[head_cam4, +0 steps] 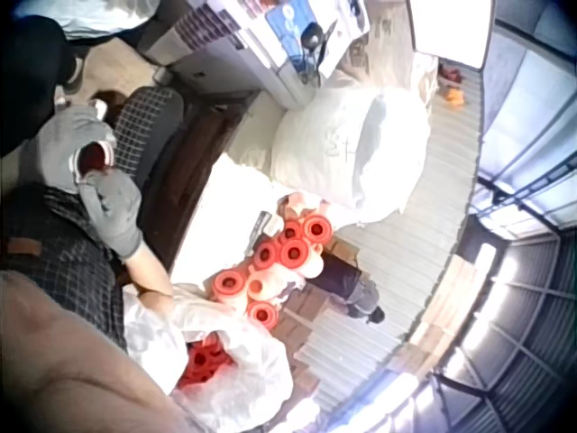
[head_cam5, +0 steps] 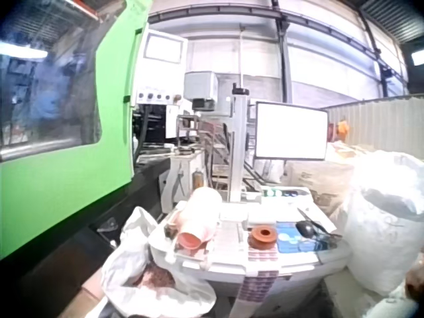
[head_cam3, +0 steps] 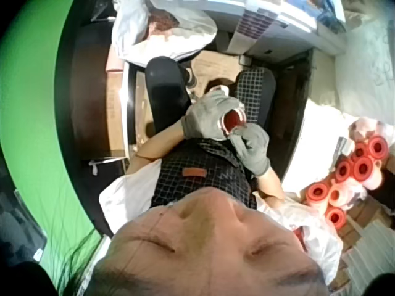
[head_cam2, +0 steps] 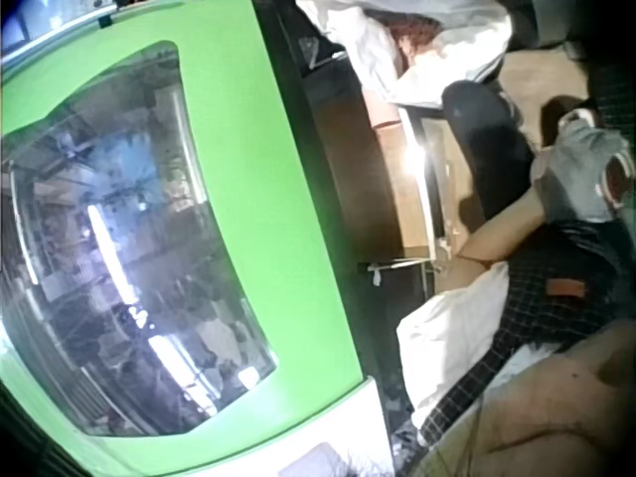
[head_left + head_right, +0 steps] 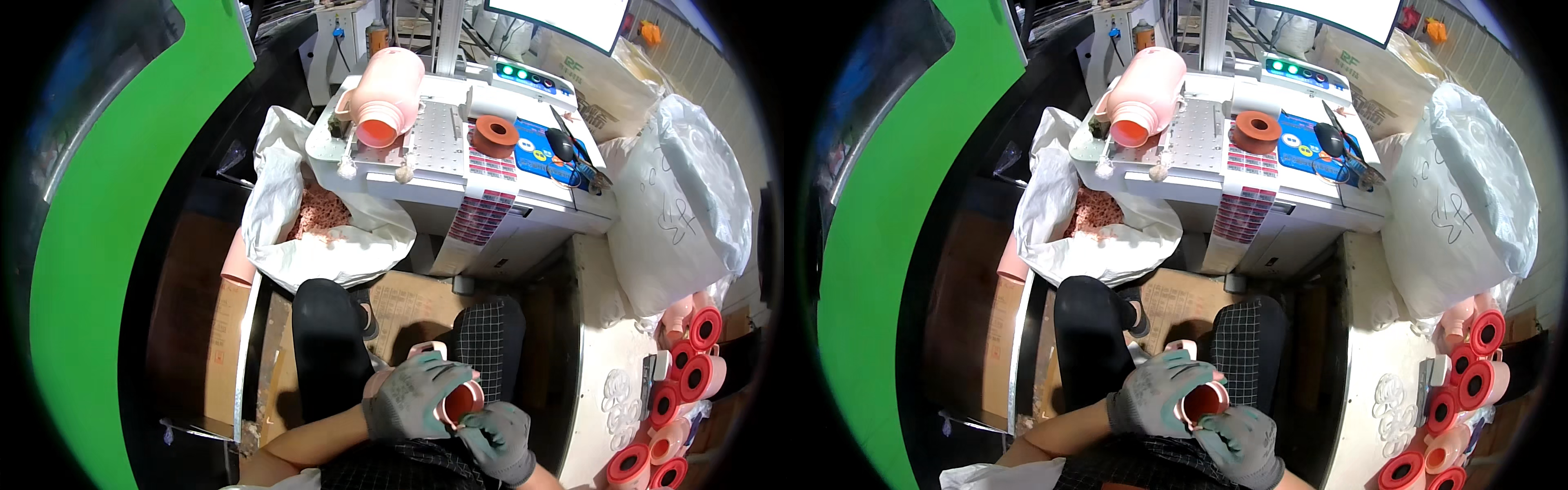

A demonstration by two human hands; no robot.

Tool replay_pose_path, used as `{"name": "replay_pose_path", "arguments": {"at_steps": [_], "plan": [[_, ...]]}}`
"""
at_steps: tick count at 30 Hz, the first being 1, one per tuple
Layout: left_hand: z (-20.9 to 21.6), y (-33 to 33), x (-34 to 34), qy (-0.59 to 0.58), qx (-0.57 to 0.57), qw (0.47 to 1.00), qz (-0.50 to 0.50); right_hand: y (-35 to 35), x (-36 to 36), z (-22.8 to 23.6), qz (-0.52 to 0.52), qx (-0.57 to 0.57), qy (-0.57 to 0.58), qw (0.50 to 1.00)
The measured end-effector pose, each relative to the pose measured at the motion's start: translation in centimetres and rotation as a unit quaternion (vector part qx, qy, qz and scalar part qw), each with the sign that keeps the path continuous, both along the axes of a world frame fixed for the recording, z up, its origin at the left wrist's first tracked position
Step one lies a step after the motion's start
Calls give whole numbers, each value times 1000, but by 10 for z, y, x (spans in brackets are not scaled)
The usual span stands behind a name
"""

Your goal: The person sits on the floor and repeatedly picks up pink plastic containers, applies a label from a dispenser to each container, and places the labeled containers into a plastic bag. A coworker is visible in the background performing similar tasks.

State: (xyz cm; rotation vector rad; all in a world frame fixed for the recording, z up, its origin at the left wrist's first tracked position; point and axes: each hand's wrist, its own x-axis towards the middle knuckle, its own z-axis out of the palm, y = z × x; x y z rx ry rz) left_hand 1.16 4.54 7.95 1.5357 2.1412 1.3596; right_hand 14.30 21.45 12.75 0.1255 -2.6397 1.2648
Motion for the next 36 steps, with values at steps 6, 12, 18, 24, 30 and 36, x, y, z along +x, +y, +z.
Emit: {"name": "replay_pose_path", "arguments": {"at_steps": [6, 12, 18, 24, 30, 36], "plan": [[-2, 3, 8, -24, -19, 997, 75, -2, 6, -9, -156, -194, -130, 960], [-14, 8, 17, -13, -11, 996, 90, 12, 24, -30, -189, -299, -193, 915], [-16, 1, 4, -27, -10, 997, 74, 21, 48, -31, -151, -375, -253, 879], [-9, -22, -25, -88, 54, 992, 74, 71, 31, 6, -216, -502, 120, 829], [-6, -19, -5, -47, 40, 995, 74, -14, -182, 0, -16, -101, 11, 995], [2, -7, 1, 17, 49, 995, 89, -12, -228, -43, -62, -89, 72, 992]]}}
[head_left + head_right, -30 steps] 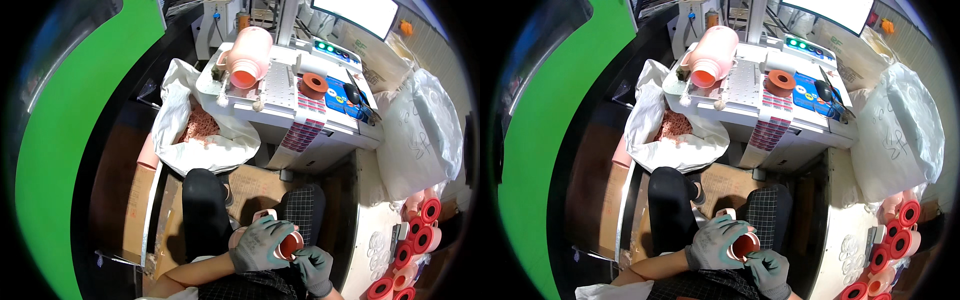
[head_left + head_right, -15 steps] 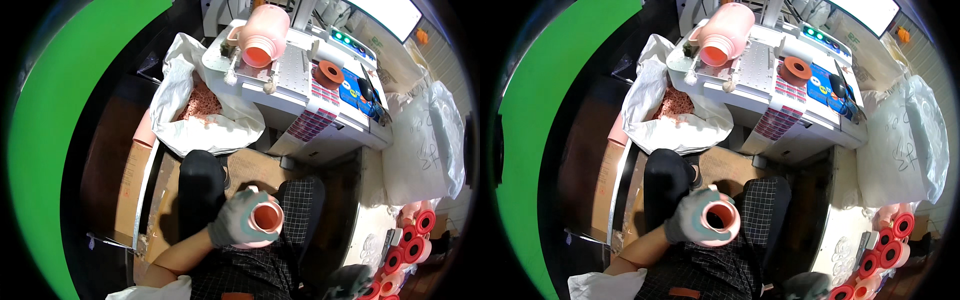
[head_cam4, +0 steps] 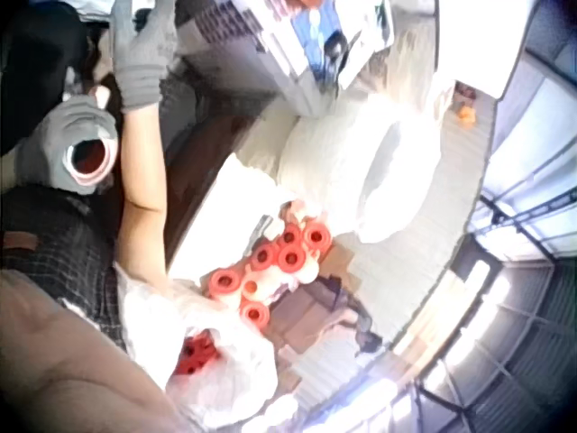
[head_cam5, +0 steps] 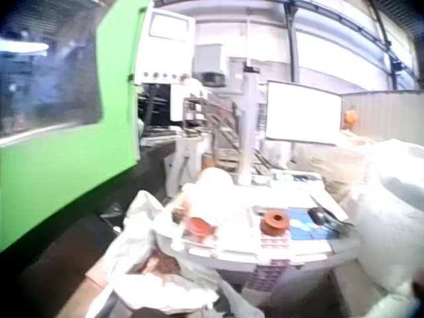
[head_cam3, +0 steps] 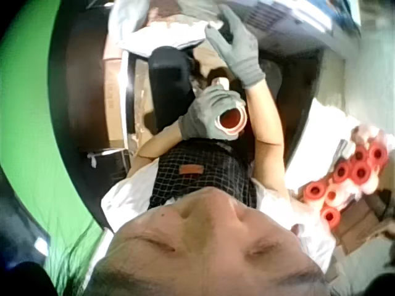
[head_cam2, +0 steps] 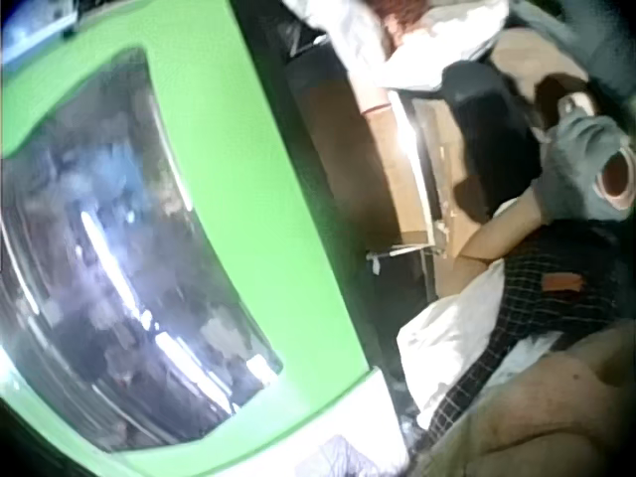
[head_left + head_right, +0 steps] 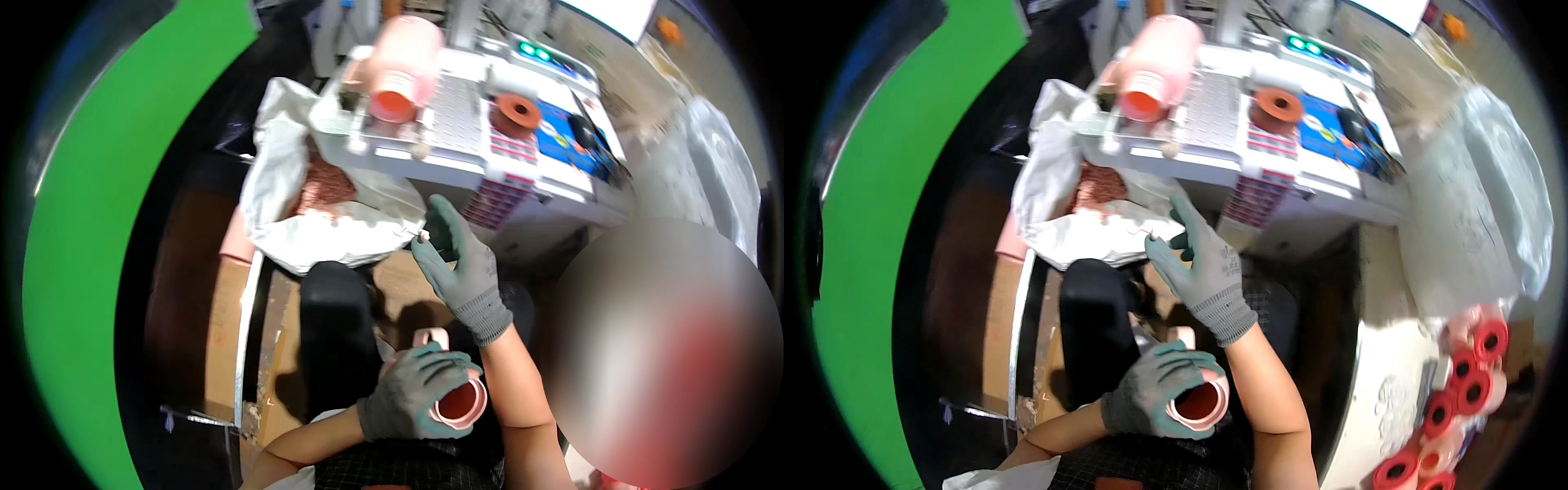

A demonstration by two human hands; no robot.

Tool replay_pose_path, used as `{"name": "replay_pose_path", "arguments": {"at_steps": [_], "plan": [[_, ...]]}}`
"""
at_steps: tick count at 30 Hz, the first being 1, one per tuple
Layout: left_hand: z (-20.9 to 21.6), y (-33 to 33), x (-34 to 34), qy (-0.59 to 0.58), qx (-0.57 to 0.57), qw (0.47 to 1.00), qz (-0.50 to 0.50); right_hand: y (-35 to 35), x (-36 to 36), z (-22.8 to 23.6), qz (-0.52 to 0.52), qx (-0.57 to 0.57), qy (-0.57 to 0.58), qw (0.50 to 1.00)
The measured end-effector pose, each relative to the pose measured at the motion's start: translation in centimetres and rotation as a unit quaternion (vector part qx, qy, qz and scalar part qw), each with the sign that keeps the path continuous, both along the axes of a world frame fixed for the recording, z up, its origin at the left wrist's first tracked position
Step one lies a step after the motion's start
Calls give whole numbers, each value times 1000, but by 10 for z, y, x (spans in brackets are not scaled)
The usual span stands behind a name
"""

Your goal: The person sits on the floor and repeatedly picks up pink plastic containers, applies a label from a dispenser to each container, and places the labeled containers into a plastic bag. A coworker is visible in the background performing similar tasks.

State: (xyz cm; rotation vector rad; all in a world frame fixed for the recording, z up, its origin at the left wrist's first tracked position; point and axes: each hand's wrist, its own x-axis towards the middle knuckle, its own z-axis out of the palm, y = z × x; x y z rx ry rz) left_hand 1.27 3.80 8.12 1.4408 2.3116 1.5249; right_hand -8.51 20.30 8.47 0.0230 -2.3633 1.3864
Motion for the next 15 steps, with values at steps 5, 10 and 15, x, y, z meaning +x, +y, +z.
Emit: {"name": "replay_pose_path", "arguments": {"at_steps": [5, 10, 15], "plan": [[-3, 5, -12, -14, 0, 1000, -14, 17, 40, -53, -99, -256, -35, 961], [2, 1, -17, -16, -32, 998, 50, -2, -9, -34, -12, 14, 139, 990], [13, -10, -3, -16, 2, 999, 37, -31, -117, -96, 46, -50, -6, 998]]}}
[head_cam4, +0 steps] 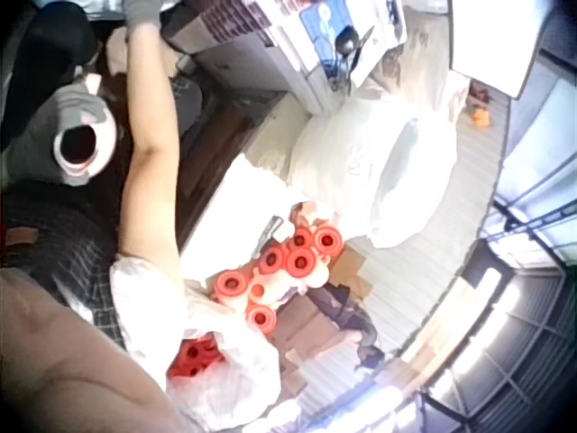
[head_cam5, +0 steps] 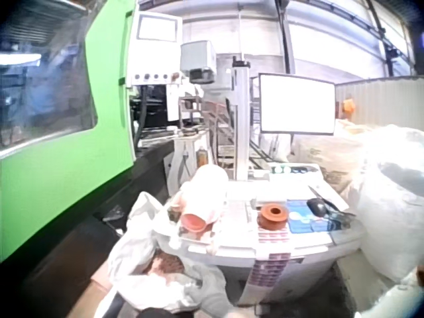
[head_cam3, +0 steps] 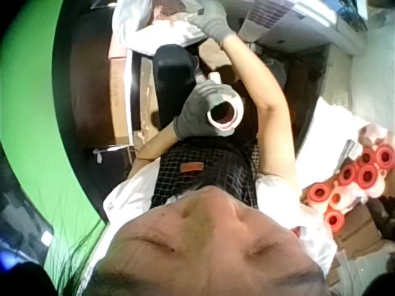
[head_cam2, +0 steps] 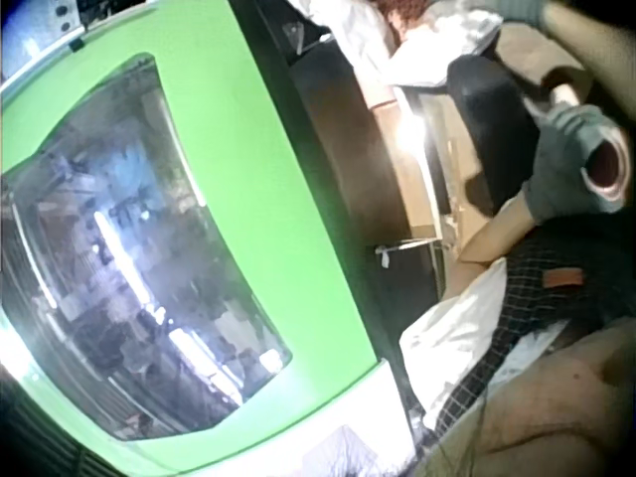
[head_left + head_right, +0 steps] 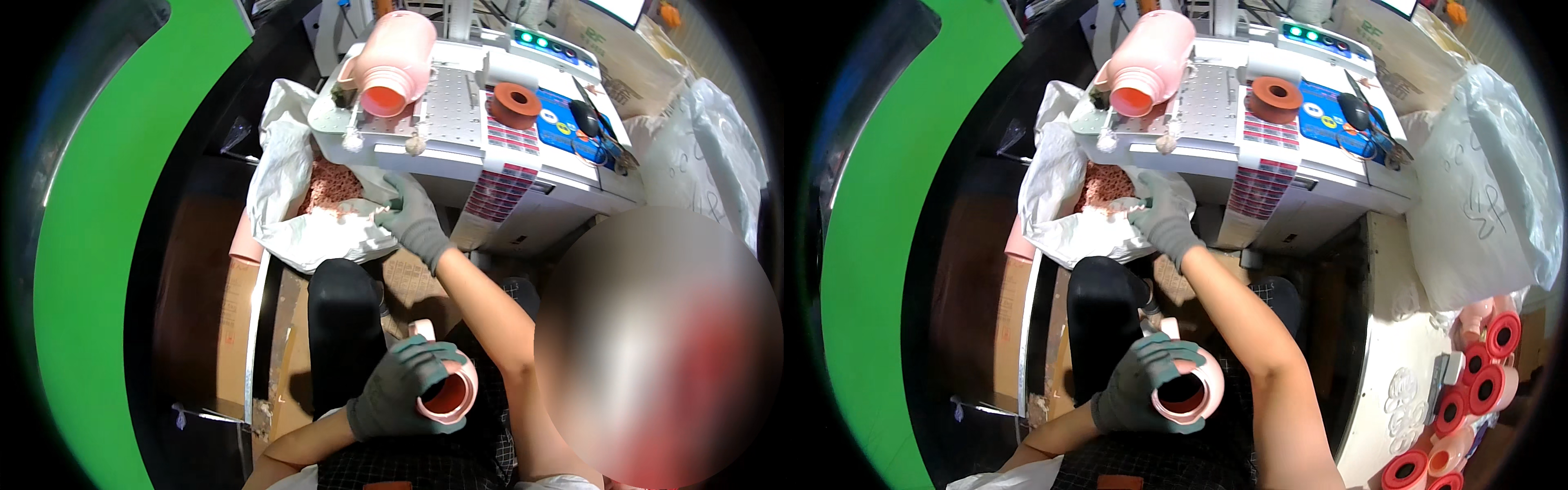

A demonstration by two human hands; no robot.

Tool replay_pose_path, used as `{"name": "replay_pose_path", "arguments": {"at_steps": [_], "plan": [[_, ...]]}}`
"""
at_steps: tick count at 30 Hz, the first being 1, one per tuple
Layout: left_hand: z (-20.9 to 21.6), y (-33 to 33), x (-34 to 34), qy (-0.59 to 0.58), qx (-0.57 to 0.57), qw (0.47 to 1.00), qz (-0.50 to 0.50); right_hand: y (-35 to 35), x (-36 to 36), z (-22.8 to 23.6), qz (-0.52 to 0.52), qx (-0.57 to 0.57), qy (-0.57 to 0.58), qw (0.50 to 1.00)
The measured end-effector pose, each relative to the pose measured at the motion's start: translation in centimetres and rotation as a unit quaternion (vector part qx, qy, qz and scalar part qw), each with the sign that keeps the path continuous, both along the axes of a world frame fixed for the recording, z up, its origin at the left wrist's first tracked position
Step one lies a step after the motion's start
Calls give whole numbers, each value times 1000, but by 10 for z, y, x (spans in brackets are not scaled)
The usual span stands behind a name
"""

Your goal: The person sits on the floor and repeatedly picks up pink plastic containers, applies a label from a dispenser to each container, and places the labeled containers into a plastic bag. A coworker is visible in the background performing similar tasks.

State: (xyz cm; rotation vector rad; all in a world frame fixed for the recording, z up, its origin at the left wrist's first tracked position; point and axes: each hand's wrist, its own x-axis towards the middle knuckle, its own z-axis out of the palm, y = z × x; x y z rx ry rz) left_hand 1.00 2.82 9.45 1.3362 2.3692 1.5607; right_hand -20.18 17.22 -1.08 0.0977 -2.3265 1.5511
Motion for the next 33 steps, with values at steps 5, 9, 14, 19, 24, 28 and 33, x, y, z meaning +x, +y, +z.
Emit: {"name": "replay_pose_path", "arguments": {"at_steps": [5, 9, 14, 19, 24, 28, 33], "plan": [[-3, 7, 2, 7, -17, 1000, 6, -9, -39, -24, -61, 45, -96, 993], [-1, 7, -2, -7, -21, 1000, -2, -5, -57, -54, -75, 16, -182, 980], [-7, 9, -1, -10, -29, 1000, -5, -1, -80, -86, 70, -341, -288, 892], [-16, 3, 1, -23, -36, 999, -1, -26, -75, -79, 110, -355, -302, 878], [-22, -3, 3, -30, -46, 998, -8, -33, -87, -93, 157, -140, -184, 960], [-29, -12, 1, -26, -38, 999, -2, -48, -76, -68, 102, -137, -173, 970], [-17, 9, -10, -38, -10, 998, -44, 24, -51, -30, 17, 145, -21, 989]]}}
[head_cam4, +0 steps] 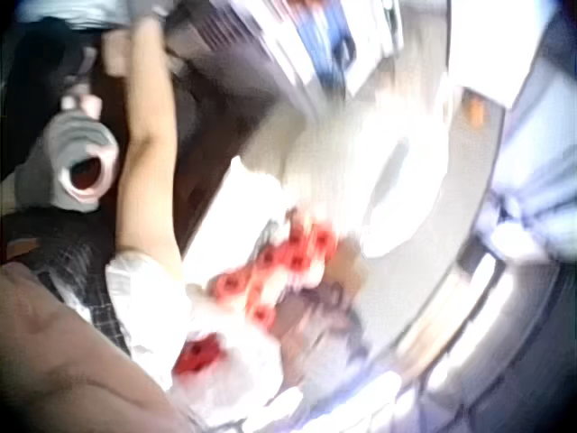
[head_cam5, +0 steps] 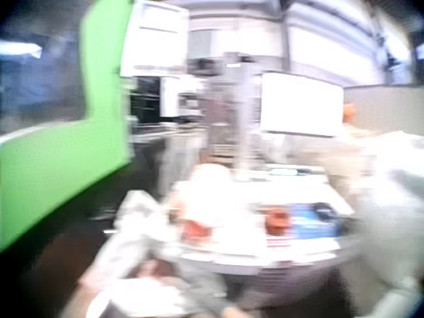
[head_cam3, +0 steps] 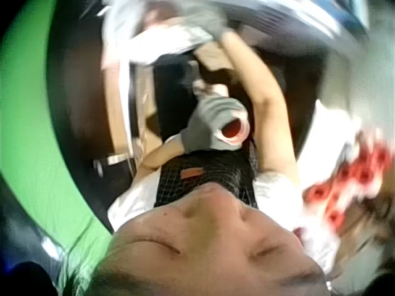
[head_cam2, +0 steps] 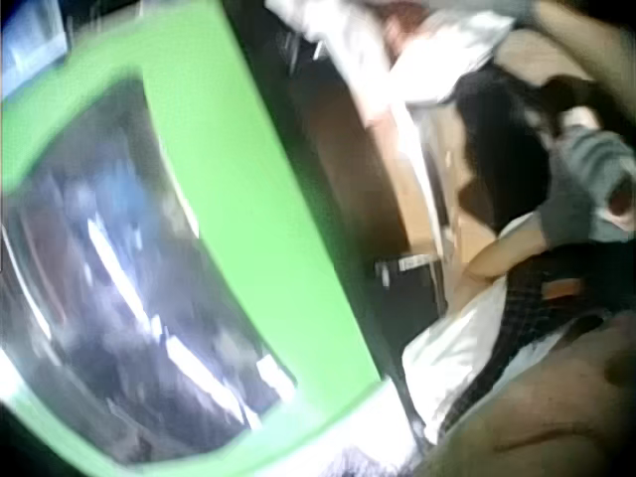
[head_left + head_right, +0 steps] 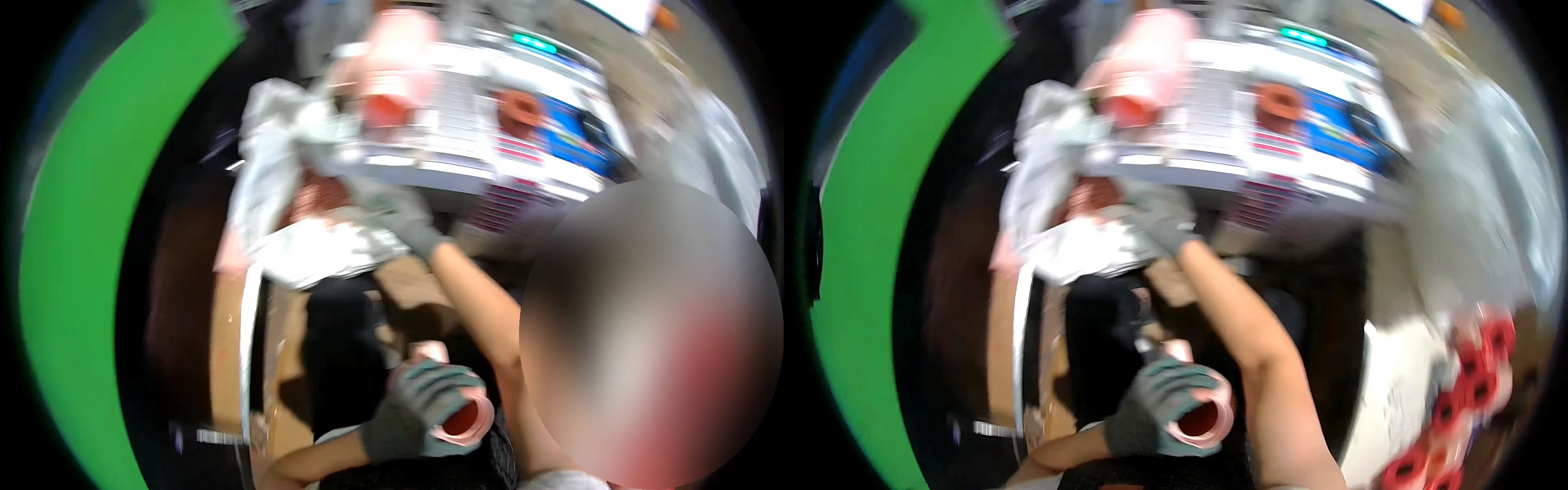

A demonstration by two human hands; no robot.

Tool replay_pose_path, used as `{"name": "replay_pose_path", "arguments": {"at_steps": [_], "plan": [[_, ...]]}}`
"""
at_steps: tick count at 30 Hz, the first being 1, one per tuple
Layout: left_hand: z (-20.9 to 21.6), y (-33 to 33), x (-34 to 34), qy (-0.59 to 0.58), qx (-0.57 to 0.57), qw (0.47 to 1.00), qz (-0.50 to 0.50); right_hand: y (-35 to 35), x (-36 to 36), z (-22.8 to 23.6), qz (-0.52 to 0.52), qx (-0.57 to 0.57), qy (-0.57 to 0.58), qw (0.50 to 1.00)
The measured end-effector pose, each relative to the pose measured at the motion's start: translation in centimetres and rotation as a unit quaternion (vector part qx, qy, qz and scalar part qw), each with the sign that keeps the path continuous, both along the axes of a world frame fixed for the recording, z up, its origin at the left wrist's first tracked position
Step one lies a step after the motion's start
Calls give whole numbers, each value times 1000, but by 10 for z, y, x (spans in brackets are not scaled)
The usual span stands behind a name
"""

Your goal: The person sits on the floor and repeatedly picks up pink plastic containers, applies a label from a dispenser to each container, and places the labeled containers into a plastic bag. A coworker is visible in the background performing similar tasks.

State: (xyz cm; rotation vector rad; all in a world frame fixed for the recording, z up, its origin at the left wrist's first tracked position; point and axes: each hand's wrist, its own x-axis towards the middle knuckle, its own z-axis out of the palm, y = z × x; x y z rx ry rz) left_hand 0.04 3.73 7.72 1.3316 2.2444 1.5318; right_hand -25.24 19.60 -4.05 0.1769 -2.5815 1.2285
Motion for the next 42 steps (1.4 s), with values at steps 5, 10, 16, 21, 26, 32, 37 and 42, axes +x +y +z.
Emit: {"name": "replay_pose_path", "arguments": {"at_steps": [5, 10, 16, 21, 26, 32, 37, 42], "plan": [[10, -4, -9, 1, -4, 1000, 5, 36, 125, 72, 116, -159, -145, 970], [-8, 4, -23, -92, -17, 994, -58, 124, 346, 64, -206, -191, 62, 958], [9, 28, -29, -96, -43, 972, -212, 186, 531, 48, -635, -113, 55, 762], [19, 56, -12, 126, -59, 975, -173, 234, 561, 15, -685, 305, -24, 662], [14, 66, -14, 71, -101, 982, -144, 231, 562, 22, -678, 170, -33, 714], [15, 54, -5, 169, -27, 979, -114, 108, 425, 123, -273, -17, 108, 956], [32, 49, -14, 174, -30, 976, -125, 71, 374, 145, -62, 202, 125, 969], [27, 33, -31, 172, -38, 976, -125, 55, 362, 148, -1, 159, 137, 978]]}}
